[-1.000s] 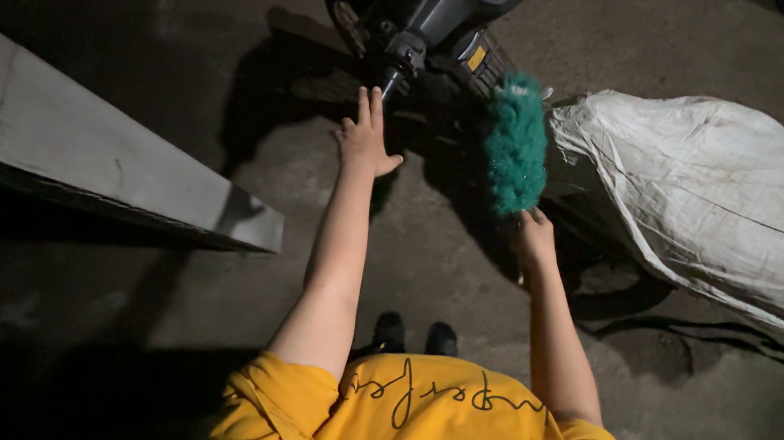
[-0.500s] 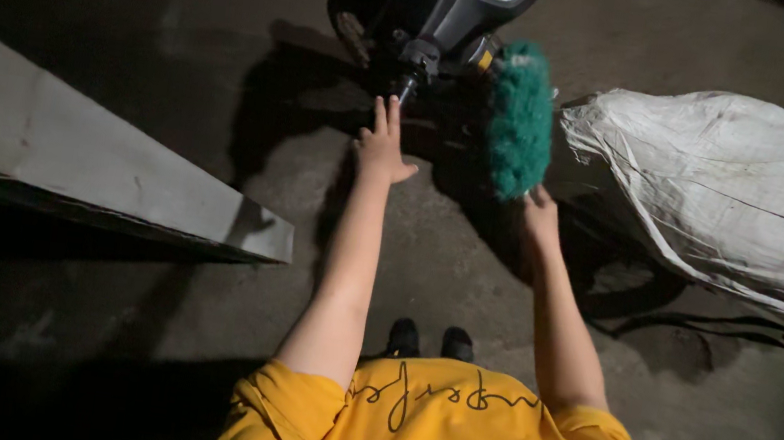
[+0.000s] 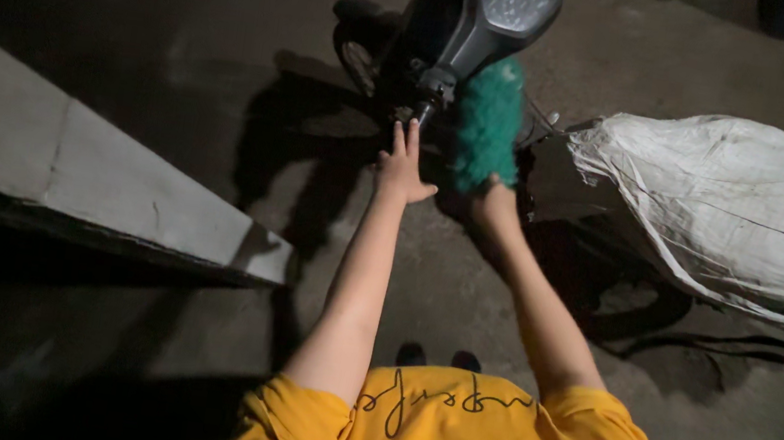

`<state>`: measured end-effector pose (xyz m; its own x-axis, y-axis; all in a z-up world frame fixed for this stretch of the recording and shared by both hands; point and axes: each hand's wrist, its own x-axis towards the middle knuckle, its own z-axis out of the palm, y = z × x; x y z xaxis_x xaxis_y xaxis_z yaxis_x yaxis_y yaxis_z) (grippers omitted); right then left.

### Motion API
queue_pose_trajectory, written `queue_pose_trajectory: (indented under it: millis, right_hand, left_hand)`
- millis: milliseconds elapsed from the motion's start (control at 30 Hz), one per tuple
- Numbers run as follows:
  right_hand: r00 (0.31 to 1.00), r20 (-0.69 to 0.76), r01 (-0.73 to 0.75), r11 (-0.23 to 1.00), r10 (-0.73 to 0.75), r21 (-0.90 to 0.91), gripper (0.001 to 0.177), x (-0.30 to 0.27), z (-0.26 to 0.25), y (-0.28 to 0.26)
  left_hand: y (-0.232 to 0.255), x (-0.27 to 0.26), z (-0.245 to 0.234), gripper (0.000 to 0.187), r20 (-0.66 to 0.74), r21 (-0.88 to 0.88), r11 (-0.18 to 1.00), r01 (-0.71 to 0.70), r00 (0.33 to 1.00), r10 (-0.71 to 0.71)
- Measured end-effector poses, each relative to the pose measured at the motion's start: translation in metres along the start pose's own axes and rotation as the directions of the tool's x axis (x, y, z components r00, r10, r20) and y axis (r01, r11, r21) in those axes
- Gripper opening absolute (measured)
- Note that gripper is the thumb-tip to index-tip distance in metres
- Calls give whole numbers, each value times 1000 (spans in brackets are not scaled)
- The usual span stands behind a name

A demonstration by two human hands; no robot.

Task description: The person uses a green duster to wipe dust off the front handlebars, headlight, and front wheel of a parked motorcycle. The person moves around the vehicle to clean different sections, including the engine area and the front tire.

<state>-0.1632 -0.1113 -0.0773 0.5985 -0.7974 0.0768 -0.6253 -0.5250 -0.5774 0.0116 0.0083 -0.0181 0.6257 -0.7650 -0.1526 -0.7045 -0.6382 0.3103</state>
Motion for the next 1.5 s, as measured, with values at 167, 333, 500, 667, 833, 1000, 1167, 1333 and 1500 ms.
queue_pose_trajectory:
  millis: [167, 333, 500, 667, 833, 1000, 1167, 1333, 1500]
  right_hand:
    - [860, 395, -367, 929, 322, 41, 37, -52, -30, -43]
    - [934, 329, -220, 951, 141, 219, 29, -71, -19, -40]
    - [994, 83, -88, 957, 67, 275, 40, -48, -34, 23]
    - [898, 270, -434, 805, 348, 404, 51, -55, -59, 47]
    - [892, 351, -443, 709, 285, 549, 48, -61, -59, 73]
    - [874, 410, -461, 716, 262, 524, 51, -58, -60, 88]
    - [838, 457, -489, 783, 299, 385, 54, -52, -69, 98]
    - [905, 386, -333, 865, 180, 375, 53, -27, -54, 120]
    - [976, 183, 23, 892, -117, 451, 49, 10, -49, 133]
  left_hand:
    - [-2, 5, 0, 141, 41, 27, 1000, 0, 999, -1]
    - [-3, 10, -2, 140, 71, 35, 999, -6, 997, 4]
    - [0, 1, -10, 139, 61, 50, 999, -6, 998, 3]
    - [3, -7, -13, 138, 11, 38, 999, 10, 1000, -10]
    - [0, 0, -4, 132, -4, 21, 999, 45, 999, -45]
    - [-8, 17, 8, 114, -56, 36, 997, 63, 997, -61]
    - [-14, 28, 31, 73, -205, 92, 992, 88, 976, -67]
    - [-18, 44, 34, 47, -270, 71, 990, 119, 958, -95]
    - [-20, 44, 28, 53, -339, 19, 994, 103, 936, -90]
